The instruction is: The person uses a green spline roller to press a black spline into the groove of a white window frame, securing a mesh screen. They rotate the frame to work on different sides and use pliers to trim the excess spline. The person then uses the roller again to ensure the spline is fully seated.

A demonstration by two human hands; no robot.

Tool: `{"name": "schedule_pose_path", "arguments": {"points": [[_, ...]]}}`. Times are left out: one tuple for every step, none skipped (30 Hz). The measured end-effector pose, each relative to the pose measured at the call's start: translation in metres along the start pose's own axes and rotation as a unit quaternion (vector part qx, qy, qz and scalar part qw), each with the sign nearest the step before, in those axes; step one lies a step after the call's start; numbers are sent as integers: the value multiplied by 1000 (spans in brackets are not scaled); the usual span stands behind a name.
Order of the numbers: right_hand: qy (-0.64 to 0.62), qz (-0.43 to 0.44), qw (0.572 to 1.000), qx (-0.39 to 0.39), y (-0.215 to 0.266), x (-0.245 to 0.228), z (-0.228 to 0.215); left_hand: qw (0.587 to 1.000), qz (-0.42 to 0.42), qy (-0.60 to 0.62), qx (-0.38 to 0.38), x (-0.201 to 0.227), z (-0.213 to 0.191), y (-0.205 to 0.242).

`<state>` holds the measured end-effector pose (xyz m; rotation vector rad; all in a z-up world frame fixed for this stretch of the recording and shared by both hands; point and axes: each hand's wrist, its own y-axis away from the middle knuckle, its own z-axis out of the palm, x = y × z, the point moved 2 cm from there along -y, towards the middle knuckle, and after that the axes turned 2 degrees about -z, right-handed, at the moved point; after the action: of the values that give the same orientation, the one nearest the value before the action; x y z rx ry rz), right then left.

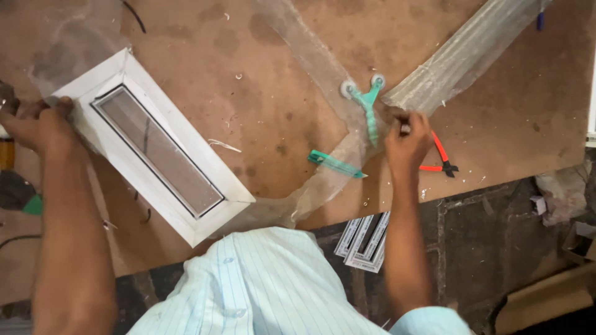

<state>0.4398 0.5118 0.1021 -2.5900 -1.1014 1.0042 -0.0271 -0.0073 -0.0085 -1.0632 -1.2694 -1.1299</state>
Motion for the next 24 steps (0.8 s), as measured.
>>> {"name": "schedule_pose_path", "arguments": {"points": [[-3, -7, 1000, -21, -11, 0, 5, 999, -5, 38, 0, 0, -2, -1], [-6, -13, 999, -42, -17, 1, 8, 997, -10, 75, 0, 1, -5, -1], [-10, -16, 999, -45, -18, 5, 8, 997, -43, 68, 20, -1, -6, -1], [-15, -18, 999, -49, -19, 12, 6, 994, -76, 60, 41, -4, -5, -1], [-21, -23, 998, -48, -22, 21, 8, 991, -105, 56, 61, -5, -4, -5], [-36, -5, 999, -28, -24, 33, 7, 991, -103, 61, 52, -5, -2, -10], [-51, 18, 998, -14, -16, 46, 2, 992, -104, 61, 45, -4, -3, -14], [-122, 83, 989, -1, -6, 62, -3, 992, -104, 60, 38, -4, -8, -16], [-194, 148, 970, 13, 5, 76, -8, 989, -118, 81, 42, -4, -11, -17], [-180, 175, 967, 35, 23, 85, -16, 985, -132, 103, 46, -6, -10, -15], [-170, 197, 964, 62, 40, 91, -19, 981, -138, 131, 48, -2, -3, -22], [-161, 257, 952, 32, 64, 93, -21, 979, -140, 138, 46, -1, 8, -26], [-156, 311, 937, -7, 80, 94, -14, 979, -134, 142, 53, -1, 14, -24], [-64, 342, 937, -2, 105, 89, -14, 979, -127, 145, 62, 0, 24, -24], [-19, 307, 948, -83, 118, 82, -4, 981, -124, 129, 74, 1, 26, -20], [29, 266, 950, -160, 128, 74, 9, 982, -122, 116, 86, 4, 28, -19], [0, 276, 946, -167, 141, 69, 18, 983, -125, 93, 95, 5, 27, -16], [-28, 287, 941, -176, 152, 64, 27, 983, -134, 61, 111, 6, 22, -11], [11, 203, 964, -171, 157, 59, 31, 982, -145, 28, 115, 8, 25, -8], [48, 116, 979, -163, 159, 54, 36, 980, -157, -2, 124, 10, 23, -3], [89, 34, 985, -141, 157, 50, 39, 985, -123, -38, 116, 13, 29, -2], [63, 28, 987, -143, 154, 50, 42, 987, -85, -81, 112, 17, 32, 1], [41, 21, 989, -142, 149, 50, 42, 985, -46, -125, 106, 21, 36, 8], [18, 15, 990, -142, 145, 51, 42, 990, -68, -87, 88, 23, 39, 12]]}}
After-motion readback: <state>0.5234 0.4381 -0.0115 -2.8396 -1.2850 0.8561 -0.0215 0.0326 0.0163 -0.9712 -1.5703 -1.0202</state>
